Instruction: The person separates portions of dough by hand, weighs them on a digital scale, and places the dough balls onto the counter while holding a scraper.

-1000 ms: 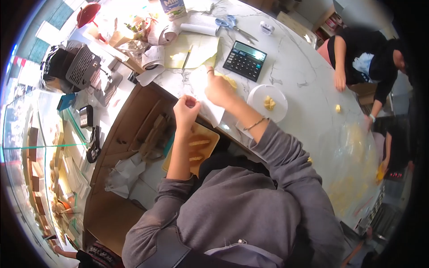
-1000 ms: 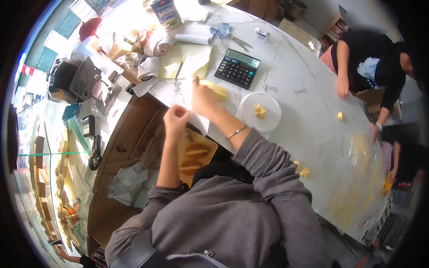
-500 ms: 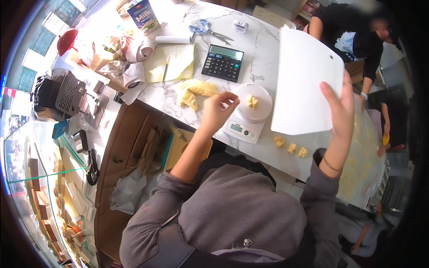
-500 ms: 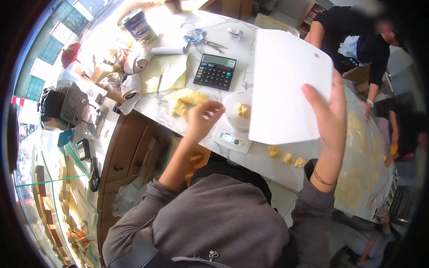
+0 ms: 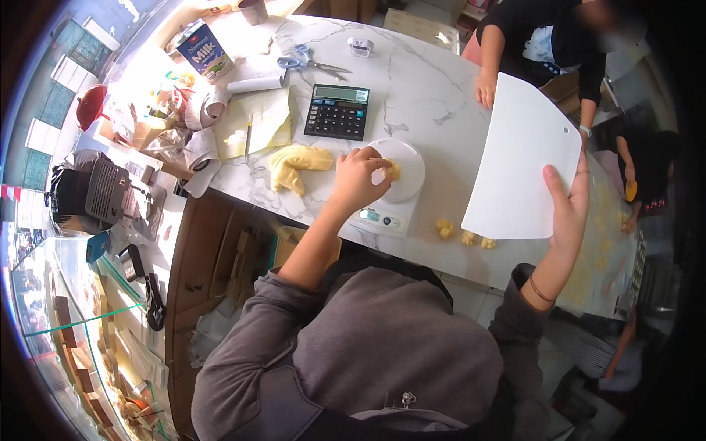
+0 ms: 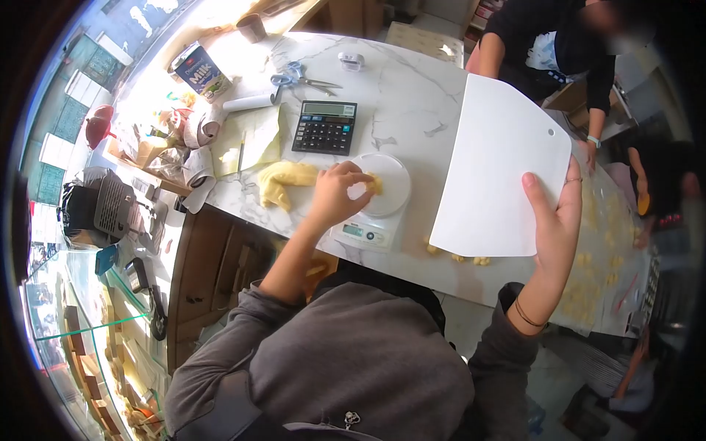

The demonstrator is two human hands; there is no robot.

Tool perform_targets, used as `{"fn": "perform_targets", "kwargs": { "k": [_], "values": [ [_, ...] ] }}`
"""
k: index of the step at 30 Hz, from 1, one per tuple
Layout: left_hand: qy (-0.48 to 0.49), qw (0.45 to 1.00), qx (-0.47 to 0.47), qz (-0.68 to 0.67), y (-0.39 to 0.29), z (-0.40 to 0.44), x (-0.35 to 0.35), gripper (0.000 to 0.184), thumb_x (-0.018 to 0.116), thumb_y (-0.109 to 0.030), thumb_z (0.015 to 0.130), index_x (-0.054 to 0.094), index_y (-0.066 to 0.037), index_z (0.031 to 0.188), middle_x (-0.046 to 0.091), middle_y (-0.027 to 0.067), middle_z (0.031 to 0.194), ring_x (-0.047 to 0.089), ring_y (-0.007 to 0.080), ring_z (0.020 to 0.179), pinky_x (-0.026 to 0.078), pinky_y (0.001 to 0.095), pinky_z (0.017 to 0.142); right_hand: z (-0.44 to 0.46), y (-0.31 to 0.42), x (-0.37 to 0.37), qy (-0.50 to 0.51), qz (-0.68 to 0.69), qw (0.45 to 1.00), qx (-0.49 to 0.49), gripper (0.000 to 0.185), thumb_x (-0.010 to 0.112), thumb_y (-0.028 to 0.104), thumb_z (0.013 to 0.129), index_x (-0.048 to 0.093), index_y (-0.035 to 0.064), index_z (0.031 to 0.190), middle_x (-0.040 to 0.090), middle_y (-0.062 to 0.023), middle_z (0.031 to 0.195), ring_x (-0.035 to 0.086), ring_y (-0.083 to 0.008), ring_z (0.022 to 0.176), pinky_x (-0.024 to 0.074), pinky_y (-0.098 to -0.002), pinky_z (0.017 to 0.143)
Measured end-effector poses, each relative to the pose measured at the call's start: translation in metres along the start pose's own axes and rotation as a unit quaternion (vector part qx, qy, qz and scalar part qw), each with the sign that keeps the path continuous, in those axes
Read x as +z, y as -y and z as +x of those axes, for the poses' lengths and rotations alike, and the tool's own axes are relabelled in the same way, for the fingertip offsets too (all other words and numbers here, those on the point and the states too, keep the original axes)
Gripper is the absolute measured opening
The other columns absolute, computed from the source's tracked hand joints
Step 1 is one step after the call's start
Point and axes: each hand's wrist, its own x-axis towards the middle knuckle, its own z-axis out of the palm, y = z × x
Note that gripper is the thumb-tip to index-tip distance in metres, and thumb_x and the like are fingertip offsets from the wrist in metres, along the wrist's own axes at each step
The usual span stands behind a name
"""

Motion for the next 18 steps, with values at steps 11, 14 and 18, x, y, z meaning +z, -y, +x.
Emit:
{"fn": "perform_targets", "kwargs": {
  "k": [11,14,18],
  "values": [
    [-0.046,0.985,-0.088,-0.143,0.010,0.003,-0.016,0.025,0.068,-0.004,0.070,0.065,-0.005,0.095,0.061,0.0047,0.082,0.056,0.0134,0.066,0.046,0.0266,0.065,-0.010,-0.001,0.001,-0.025,0.008,1.000,0.008,0.054,0.059,0.008,0.084,0.036,-0.0045,0.131,0.048,-0.0108,0.122,0.045,-0.0151,0.109,0.0341,-0.0273,0.095],
    [-0.121,0.978,-0.106,-0.131,0.027,-0.007,-0.031,0.026,0.066,-0.001,0.071,0.064,-0.002,0.097,0.060,0.0065,0.080,0.056,0.0156,0.065,0.046,0.0272,0.063,-0.015,-0.008,-0.006,-0.038,0.045,0.997,0.041,0.054,0.059,0.006,0.084,0.035,-0.0045,0.131,0.048,-0.0106,0.123,0.045,-0.0151,0.110,0.0334,-0.0274,0.096],
    [-0.192,0.961,-0.185,-0.069,0.051,-0.034,-0.062,0.022,0.063,-0.002,0.074,0.063,-0.002,0.096,0.060,0.0058,0.083,0.056,0.0148,0.070,0.045,0.0274,0.065,-0.019,-0.014,-0.012,-0.051,0.047,0.997,0.034,0.053,0.058,0.004,0.084,0.035,-0.0042,0.131,0.047,-0.0104,0.124,0.044,-0.0149,0.111,0.0325,-0.0272,0.097]
  ]
}}
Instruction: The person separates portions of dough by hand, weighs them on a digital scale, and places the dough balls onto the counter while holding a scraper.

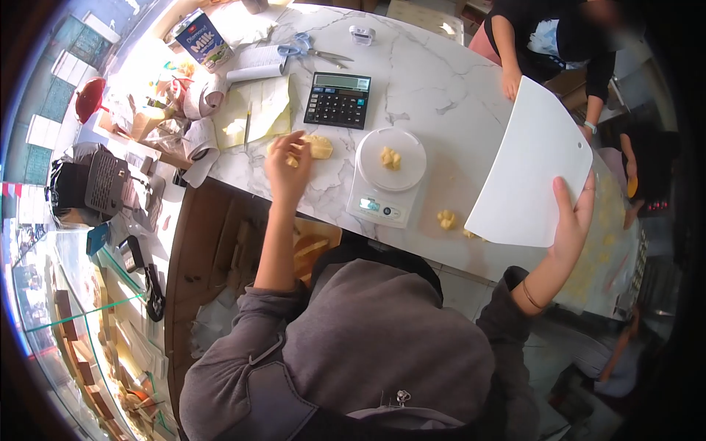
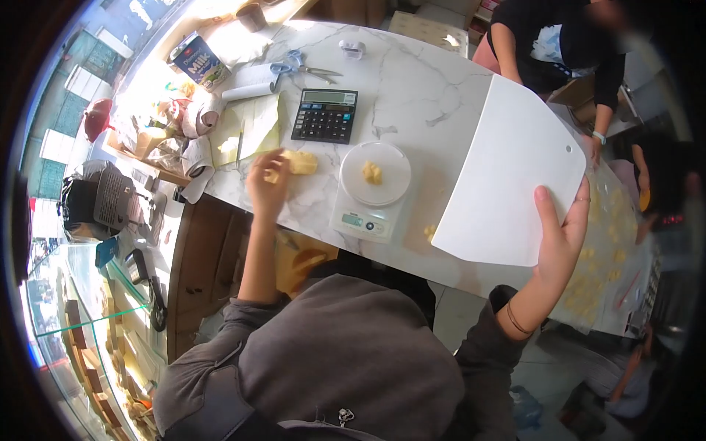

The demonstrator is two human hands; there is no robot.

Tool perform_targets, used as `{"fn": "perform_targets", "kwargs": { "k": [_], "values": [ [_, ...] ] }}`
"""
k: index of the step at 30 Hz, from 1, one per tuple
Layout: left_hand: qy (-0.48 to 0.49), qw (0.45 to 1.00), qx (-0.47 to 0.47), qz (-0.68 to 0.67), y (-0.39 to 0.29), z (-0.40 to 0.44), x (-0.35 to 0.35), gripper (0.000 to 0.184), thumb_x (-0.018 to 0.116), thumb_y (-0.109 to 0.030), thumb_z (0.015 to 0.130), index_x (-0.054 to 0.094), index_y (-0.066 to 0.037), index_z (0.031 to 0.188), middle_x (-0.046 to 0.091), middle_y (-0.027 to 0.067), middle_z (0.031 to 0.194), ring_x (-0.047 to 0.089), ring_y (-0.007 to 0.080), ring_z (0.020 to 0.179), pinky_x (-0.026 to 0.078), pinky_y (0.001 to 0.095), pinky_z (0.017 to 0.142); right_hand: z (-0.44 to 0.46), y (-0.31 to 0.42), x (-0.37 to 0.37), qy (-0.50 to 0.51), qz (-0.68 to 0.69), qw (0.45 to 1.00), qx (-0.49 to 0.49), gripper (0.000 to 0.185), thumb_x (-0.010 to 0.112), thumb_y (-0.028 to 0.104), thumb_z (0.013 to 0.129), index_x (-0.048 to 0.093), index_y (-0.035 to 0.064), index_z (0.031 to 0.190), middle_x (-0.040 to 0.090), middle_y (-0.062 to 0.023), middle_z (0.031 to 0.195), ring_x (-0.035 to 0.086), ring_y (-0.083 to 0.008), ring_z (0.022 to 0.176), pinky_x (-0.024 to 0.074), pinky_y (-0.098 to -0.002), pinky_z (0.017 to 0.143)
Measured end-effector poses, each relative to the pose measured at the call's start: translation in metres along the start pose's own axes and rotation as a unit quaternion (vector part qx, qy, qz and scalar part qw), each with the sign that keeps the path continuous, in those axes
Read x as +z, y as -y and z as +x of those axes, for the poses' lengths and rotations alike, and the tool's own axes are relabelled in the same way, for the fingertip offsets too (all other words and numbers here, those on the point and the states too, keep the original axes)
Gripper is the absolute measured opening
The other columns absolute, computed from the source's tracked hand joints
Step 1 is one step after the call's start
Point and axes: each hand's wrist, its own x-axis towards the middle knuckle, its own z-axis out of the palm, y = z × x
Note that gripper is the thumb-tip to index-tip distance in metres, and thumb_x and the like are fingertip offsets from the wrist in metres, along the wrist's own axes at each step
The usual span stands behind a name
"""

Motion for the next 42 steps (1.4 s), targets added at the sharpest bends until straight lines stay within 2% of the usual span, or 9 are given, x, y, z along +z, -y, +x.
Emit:
{"fn": "perform_targets", "kwargs": {
  "k": [3,7,10,15,20,26,35,39,42],
  "values": [
    [-0.098,0.992,-0.054,0.057,0.030,-0.015,-0.021,0.023,0.064,-0.007,0.075,0.062,-0.005,0.098,0.059,0.0057,0.087,0.056,0.0166,0.077,0.044,0.0304,0.068,-0.005,-0.005,-0.005,-0.012,0.011,1.000,0.013,0.053,0.058,0.004,0.084,0.036,-0.0039,0.131,0.048,-0.0103,0.124,0.044,-0.0146,0.111,0.0325,-0.0270,0.097],
    [-0.071,0.986,-0.089,0.120,0.052,-0.034,-0.036,0.027,0.066,-0.009,0.073,0.062,-0.004,0.099,0.059,0.0083,0.091,0.057,0.0185,0.079,0.046,0.0309,0.067,-0.006,-0.009,-0.012,-0.031,0.019,0.999,0.020,0.052,0.058,0.005,0.085,0.036,-0.0036,0.131,0.048,-0.0105,0.123,0.045,-0.0146,0.111,0.0335,-0.0272,0.096],
    [-0.005,0.991,-0.127,0.048,0.063,-0.041,-0.033,0.027,0.066,-0.008,0.073,0.062,-0.003,0.099,0.059,0.0090,0.093,0.059,0.0194,0.081,0.049,0.0301,0.069,-0.008,-0.012,-0.016,-0.039,0.032,0.999,0.019,0.052,0.057,0.006,0.086,0.035,-0.0033,0.132,0.048,-0.0106,0.123,0.045,-0.0150,0.110,0.0342,-0.0274,0.095],
    [-0.048,0.984,-0.165,0.047,0.066,-0.042,-0.021,0.029,0.066,-0.005,0.072,0.060,0.002,0.100,0.058,0.0117,0.092,0.060,0.0189,0.082,0.051,0.0271,0.071,-0.006,-0.009,-0.030,-0.035,0.021,0.999,0.018,0.052,0.057,0.007,0.086,0.034,-0.0029,0.133,0.048,-0.0104,0.122,0.046,-0.0153,0.108,0.0351,-0.0274,0.094],
    [-0.086,0.982,-0.167,0.023,0.064,-0.047,-0.015,0.039,0.066,-0.005,0.072,0.054,0.001,0.109,0.056,0.0128,0.096,0.058,0.0224,0.086,0.049,0.0308,0.076,-0.002,-0.012,-0.054,-0.060,0.013,0.998,0.029,0.052,0.057,0.008,0.086,0.035,-0.0015,0.132,0.049,-0.0101,0.122,0.047,-0.0152,0.107,0.0365,-0.0274,0.092],
    [-0.134,0.964,-0.030,0.227,0.046,-0.047,-0.010,0.044,0.068,-0.009,0.069,0.054,-0.002,0.110,0.054,0.0149,0.099,0.051,0.0300,0.097,0.040,0.0377,0.086,-0.003,-0.009,-0.062,-0.092,0.030,0.995,0.027,0.050,0.057,0.009,0.087,0.037,-0.0006,0.132,0.050,-0.0094,0.121,0.048,-0.0151,0.106,0.0370,-0.0269,0.091],
    [-0.132,0.975,-0.124,0.130,0.042,-0.053,-0.013,0.033,0.067,-0.009,0.072,0.058,-0.003,0.103,0.054,0.0132,0.099,0.054,0.0269,0.090,0.045,0.0369,0.077,0.001,-0.010,-0.075,-0.086,0.035,0.996,0.016,0.050,0.057,0.009,0.087,0.037,-0.0002,0.132,0.050,-0.0099,0.121,0.048,-0.0162,0.106,0.0374,-0.0277,0.091],
    [-0.140,0.982,-0.075,0.098,0.017,-0.055,-0.005,0.020,0.063,-0.005,0.077,0.062,-0.001,0.096,0.057,0.0113,0.095,0.058,0.0222,0.083,0.048,0.0305,0.068,0.008,-0.011,-0.085,-0.098,0.038,0.994,0.010,0.051,0.057,0.009,0.087,0.036,-0.0002,0.132,0.050,-0.0102,0.121,0.048,-0.0166,0.107,0.0377,-0.0280,0.091],
    [-0.069,0.996,-0.051,-0.021,-0.004,-0.049,0.014,0.014,0.061,-0.004,0.078,0.064,0.001,0.092,0.060,0.0116,0.092,0.060,0.0209,0.079,0.049,0.0294,0.067,0.006,-0.011,-0.087,-0.096,0.043,0.994,0.016,0.051,0.057,0.009,0.087,0.036,-0.0002,0.132,0.050,-0.0103,0.121,0.048,-0.0167,0.107,0.0379,-0.0280,0.090]
  ]
}}
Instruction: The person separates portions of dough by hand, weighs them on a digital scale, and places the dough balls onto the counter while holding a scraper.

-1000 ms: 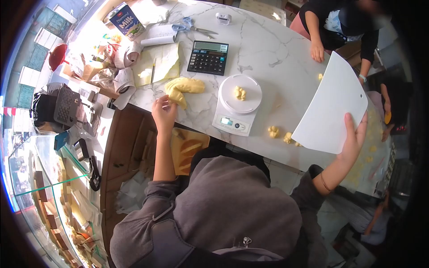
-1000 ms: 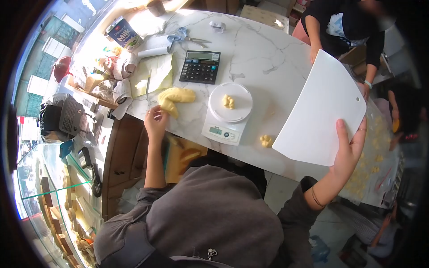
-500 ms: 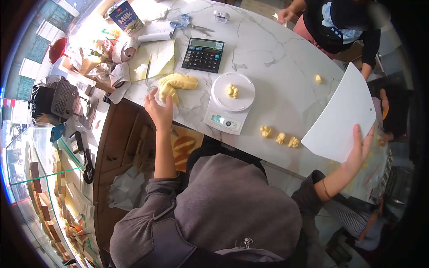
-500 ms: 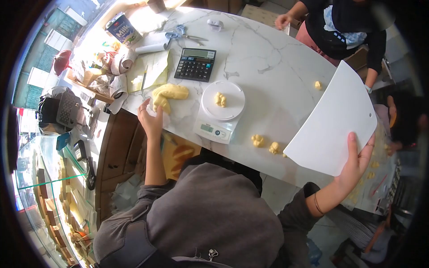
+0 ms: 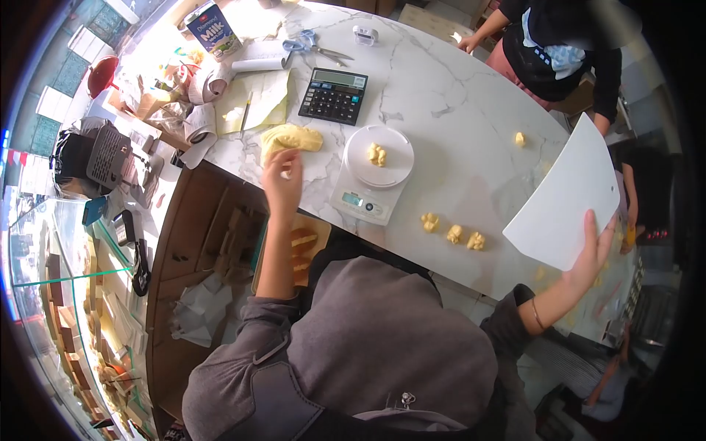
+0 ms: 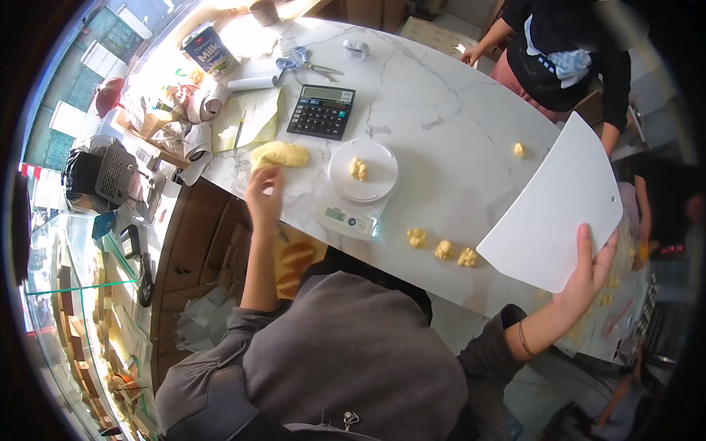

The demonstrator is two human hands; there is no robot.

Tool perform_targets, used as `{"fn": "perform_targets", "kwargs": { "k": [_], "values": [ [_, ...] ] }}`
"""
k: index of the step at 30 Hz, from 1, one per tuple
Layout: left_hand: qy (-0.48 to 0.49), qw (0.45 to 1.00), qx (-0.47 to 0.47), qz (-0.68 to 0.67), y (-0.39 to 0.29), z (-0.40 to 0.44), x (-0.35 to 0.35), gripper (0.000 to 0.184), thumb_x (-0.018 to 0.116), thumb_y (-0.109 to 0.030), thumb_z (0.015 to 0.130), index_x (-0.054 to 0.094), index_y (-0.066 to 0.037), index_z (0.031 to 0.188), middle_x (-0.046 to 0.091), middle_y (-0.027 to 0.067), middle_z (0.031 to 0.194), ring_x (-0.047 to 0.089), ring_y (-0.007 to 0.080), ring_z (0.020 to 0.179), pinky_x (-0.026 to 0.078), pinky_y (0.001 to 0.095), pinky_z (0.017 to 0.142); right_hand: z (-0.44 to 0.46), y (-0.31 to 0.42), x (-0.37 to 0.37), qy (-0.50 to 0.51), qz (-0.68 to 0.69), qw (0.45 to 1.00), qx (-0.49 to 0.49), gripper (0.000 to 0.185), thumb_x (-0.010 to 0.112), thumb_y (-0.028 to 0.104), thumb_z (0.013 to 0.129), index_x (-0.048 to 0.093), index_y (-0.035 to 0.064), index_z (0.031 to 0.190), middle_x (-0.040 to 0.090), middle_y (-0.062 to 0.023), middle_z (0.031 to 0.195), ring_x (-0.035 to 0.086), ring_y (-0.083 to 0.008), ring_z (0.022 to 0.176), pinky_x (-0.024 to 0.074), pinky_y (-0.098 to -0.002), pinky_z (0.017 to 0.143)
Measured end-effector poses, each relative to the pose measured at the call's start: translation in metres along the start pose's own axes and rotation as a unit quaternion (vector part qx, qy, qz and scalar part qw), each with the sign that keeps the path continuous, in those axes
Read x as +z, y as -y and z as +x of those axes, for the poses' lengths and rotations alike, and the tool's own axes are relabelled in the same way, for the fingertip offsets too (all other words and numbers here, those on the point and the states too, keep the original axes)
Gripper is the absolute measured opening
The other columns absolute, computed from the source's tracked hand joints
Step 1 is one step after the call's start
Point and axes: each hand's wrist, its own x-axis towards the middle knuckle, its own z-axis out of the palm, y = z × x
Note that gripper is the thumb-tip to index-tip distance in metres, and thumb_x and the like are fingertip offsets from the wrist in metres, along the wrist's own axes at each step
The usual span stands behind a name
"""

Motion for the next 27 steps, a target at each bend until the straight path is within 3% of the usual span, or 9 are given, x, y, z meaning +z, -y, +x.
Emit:
{"fn": "perform_targets", "kwargs": {
  "k": [4,11,17,21,24,27],
  "values": [
    [0.132,0.989,0.054,-0.033,-0.038,0.006,0.034,0.017,0.063,-0.007,0.079,0.065,0.002,0.093,0.061,0.0142,0.092,0.061,0.0224,0.078,0.050,0.0284,0.065,-0.003,-0.005,0.005,0.008,0.005,1.000,0.017,0.051,0.058,0.010,0.087,0.036,-0.0003,0.132,0.050,-0.0102,0.120,0.049,-0.0164,0.106,0.0383,-0.0278,0.090],
    [0.298,0.949,0.045,0.087,-0.045,0.023,0.085,0.037,0.074,-0.027,0.069,0.066,0.004,0.088,0.060,0.0193,0.088,0.059,0.0331,0.078,0.047,0.0383,0.074,-0.017,-0.014,0.001,-0.016,-0.003,0.999,0.030,0.053,0.058,0.009,0.086,0.035,-0.0007,0.132,0.050,-0.0102,0.119,0.049,-0.0157,0.104,0.0386,-0.0274,0.089],
    [0.366,0.924,0.044,0.101,-0.059,0.023,0.092,0.021,0.071,-0.015,0.065,0.063,0.002,0.076,0.060,0.0181,0.081,0.059,0.0330,0.073,0.048,0.0383,0.068,-0.026,-0.024,-0.016,-0.037,-0.011,0.999,0.036,0.054,0.058,0.008,0.086,0.033,-0.0005,0.133,0.050,-0.0105,0.120,0.048,-0.0157,0.105,0.0384,-0.0272,0.090],
    [0.346,0.931,0.113,-0.025,-0.083,0.003,0.100,0.019,0.070,-0.008,0.065,0.062,0.000,0.080,0.059,0.0117,0.078,0.058,0.0226,0.063,0.048,0.0309,0.060,-0.026,-0.022,-0.024,-0.056,-0.016,0.998,0.037,0.054,0.058,0.008,0.086,0.034,-0.0005,0.134,0.050,-0.0104,0.120,0.048,-0.0155,0.105,0.0380,-0.0270,0.090],
    [0.395,0.902,0.169,-0.032,-0.117,-0.017,0.123,0.017,0.065,-0.005,0.068,0.061,0.000,0.083,0.059,0.0132,0.086,0.061,0.0268,0.076,0.049,0.0354,0.068,-0.027,-0.021,-0.033,-0.074,-0.025,0.996,0.049,0.054,0.058,0.009,0.086,0.034,-0.0005,0.134,0.050,-0.0102,0.120,0.048,-0.0159,0.105,0.0377,-0.0272,0.090],
    [0.477,0.837,0.254,0.080,-0.106,-0.048,0.173,0.010,0.056,-0.001,0.071,0.061,0.000,0.079,0.057,0.0130,0.089,0.056,0.0293,0.088,0.048,0.0362,0.075,-0.027,-0.021,-0.040,-0.090,-0.060,0.993,0.057,0.056,0.059,0.010,0.086,0.032,-0.0003,0.135,0.048,-0.0105,0.123,0.048,-0.0171,0.107,0.0376,-0.0282,0.091]
  ]
}}
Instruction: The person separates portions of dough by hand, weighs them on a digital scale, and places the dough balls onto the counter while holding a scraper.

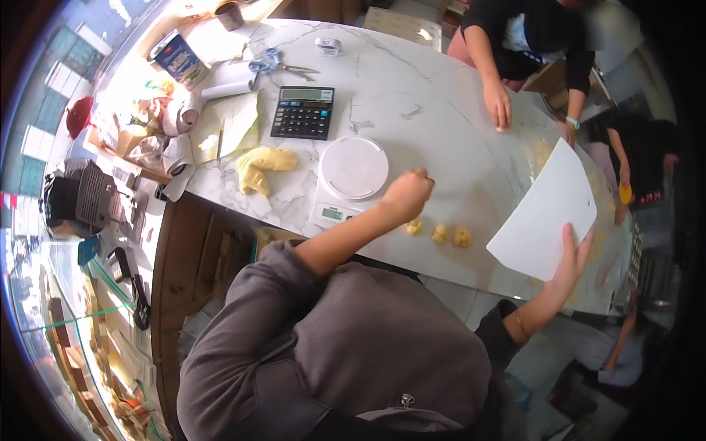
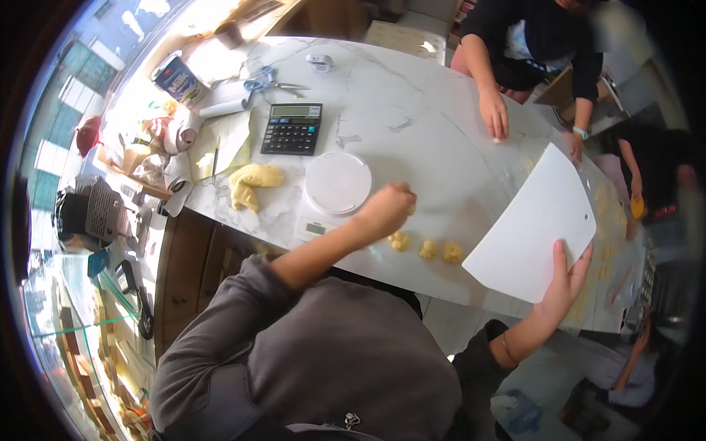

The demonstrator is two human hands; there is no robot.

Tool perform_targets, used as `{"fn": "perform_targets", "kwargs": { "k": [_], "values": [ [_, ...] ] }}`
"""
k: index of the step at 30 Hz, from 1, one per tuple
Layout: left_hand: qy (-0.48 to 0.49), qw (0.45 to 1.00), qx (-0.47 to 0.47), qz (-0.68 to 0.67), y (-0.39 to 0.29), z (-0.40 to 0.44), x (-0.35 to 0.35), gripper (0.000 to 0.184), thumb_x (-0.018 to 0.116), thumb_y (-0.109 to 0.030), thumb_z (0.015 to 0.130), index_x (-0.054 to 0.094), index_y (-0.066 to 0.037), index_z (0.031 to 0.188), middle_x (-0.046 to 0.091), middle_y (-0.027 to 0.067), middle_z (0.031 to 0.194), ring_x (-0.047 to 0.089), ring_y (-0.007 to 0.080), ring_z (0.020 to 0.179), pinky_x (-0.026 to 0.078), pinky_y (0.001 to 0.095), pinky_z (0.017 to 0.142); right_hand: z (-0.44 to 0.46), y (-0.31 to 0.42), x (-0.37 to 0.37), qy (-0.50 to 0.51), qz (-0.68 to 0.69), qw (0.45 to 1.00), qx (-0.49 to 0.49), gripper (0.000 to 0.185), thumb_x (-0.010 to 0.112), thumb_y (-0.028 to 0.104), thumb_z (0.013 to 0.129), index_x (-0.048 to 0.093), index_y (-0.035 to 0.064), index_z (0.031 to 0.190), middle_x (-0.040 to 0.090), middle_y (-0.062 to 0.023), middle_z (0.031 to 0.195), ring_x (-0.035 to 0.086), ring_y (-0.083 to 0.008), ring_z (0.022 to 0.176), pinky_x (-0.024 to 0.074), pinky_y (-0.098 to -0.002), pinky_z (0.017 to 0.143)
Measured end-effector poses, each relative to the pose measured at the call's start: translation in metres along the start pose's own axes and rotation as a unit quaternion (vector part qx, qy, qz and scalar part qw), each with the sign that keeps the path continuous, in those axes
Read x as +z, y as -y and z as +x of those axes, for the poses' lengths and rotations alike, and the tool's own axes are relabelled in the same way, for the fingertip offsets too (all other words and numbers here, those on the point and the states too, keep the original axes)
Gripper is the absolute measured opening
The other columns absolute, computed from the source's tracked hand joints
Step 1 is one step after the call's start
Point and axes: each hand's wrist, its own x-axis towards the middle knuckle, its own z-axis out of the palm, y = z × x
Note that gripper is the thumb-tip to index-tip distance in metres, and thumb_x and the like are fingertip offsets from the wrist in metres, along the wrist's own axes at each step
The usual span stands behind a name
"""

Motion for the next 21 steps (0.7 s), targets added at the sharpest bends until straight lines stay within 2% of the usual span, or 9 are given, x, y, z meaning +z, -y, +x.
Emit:
{"fn": "perform_targets", "kwargs": {
  "k": [1,3,6,9,10,12,15,17,21],
  "values": [
    [0.030,0.997,0.008,0.075,0.001,0.004,0.019,0.010,0.054,-0.001,0.072,0.061,0.000,0.078,0.056,0.0123,0.090,0.055,0.0290,0.091,0.048,0.0355,0.076,-0.001,-0.001,-0.001,-0.001,-0.012,1.000,0.000,0.057,0.059,0.010,0.086,0.032,0.0000,0.135,0.048,-0.0108,0.124,0.048,-0.0177,0.108,0.0377,-0.0286,0.091],
    [0.025,0.991,0.037,0.130,0.001,0.008,0.043,0.008,0.053,-0.003,0.073,0.060,0.000,0.074,0.055,0.0115,0.091,0.052,0.0277,0.095,0.047,0.0341,0.077,-0.002,-0.004,-0.001,0.006,-0.013,1.000,0.008,0.058,0.059,0.011,0.086,0.031,0.0006,0.136,0.047,-0.0114,0.125,0.047,-0.0187,0.109,0.0376,-0.0293,0.092],
    [0.054,0.992,0.028,0.113,-0.005,0.003,0.040,0.022,0.054,-0.006,0.073,0.061,0.002,0.092,0.054,0.0127,0.096,0.051,0.0259,0.096,0.046,0.0349,0.079,-0.004,-0.005,0.001,0.019,0.000,0.999,0.028,0.059,0.059,0.011,0.086,0.031,0.0016,0.137,0.045,-0.0123,0.127,0.047,-0.0197,0.110,0.0373,-0.0300,0.092],
    [-0.072,0.993,0.033,0.084,0.001,-0.020,0.028,0.044,0.053,-0.005,0.074,0.052,0.002,0.117,0.050,0.0147,0.108,0.050,0.0283,0.101,0.044,0.0380,0.084,-0.003,0.001,0.016,0.044,0.001,0.999,0.024,0.058,0.059,0.012,0.086,0.031,0.0020,0.137,0.046,-0.0127,0.127,0.047,-0.0201,0.110,0.0374,-0.0301,0.092],
    [-0.085,0.994,0.033,0.059,0.002,-0.027,0.016,0.057,0.052,-0.004,0.074,0.041,-0.002,0.131,0.046,0.0147,0.119,0.047,0.0308,0.107,0.042,0.0408,0.087,-0.002,0.002,0.020,0.057,0.007,0.998,0.024,0.058,0.059,0.012,0.087,0.031,0.0019,0.136,0.046,-0.0128,0.127,0.047,-0.0201,0.110,0.0375,-0.0301,0.092],
    [-0.161,0.986,0.031,0.010,0.006,-0.045,-0.011,0.050,0.054,-0.002,0.073,0.049,-0.003,0.123,0.048,0.0141,0.118,0.048,0.0321,0.107,0.042,0.0409,0.088,-0.002,0.004,0.026,0.063,0.000,0.998,0.027,0.057,0.058,0.011,0.087,0.031,0.0017,0.136,0.046,-0.0129,0.126,0.047,-0.0200,0.109,0.0377,-0.0301,0.092],
    [-0.212,0.969,-0.057,-0.117,0.016,-0.058,-0.039,0.038,0.061,0.001,0.069,0.057,-0.002,0.107,0.056,0.0150,0.105,0.052,0.0327,0.098,0.044,0.0386,0.085,0.009,0.005,0.040,0.056,-0.003,0.998,0.009,0.056,0.058,0.009,0.087,0.032,0.0010,0.135,0.047,-0.0120,0.124,0.048,-0.0193,0.108,0.0380,-0.0297,0.091],
    [-0.174,0.976,-0.061,-0.117,0.021,-0.052,-0.043,0.036,0.059,0.000,0.071,0.058,-0.002,0.107,0.056,0.0141,0.105,0.052,0.0324,0.098,0.044,0.0388,0.085,0.013,0.006,0.047,0.080,0.033,0.996,-0.010,0.056,0.059,0.008,0.086,0.032,0.0006,0.134,0.048,-0.0110,0.122,0.048,-0.0179,0.107,0.0380,-0.0291,0.091],
    [-0.104,0.993,0.007,-0.051,0.015,-0.017,-0.001,0.034,0.054,0.000,0.074,0.060,-0.004,0.107,0.056,0.0093,0.108,0.052,0.0283,0.102,0.044,0.0377,0.084,0.003,0.007,0.054,0.104,0.054,0.993,-0.006,0.055,0.059,0.008,0.085,0.034,0.0003,0.133,0.049,-0.0102,0.120,0.048,-0.0160,0.106,0.0380,-0.0282,0.091]
  ]
}}
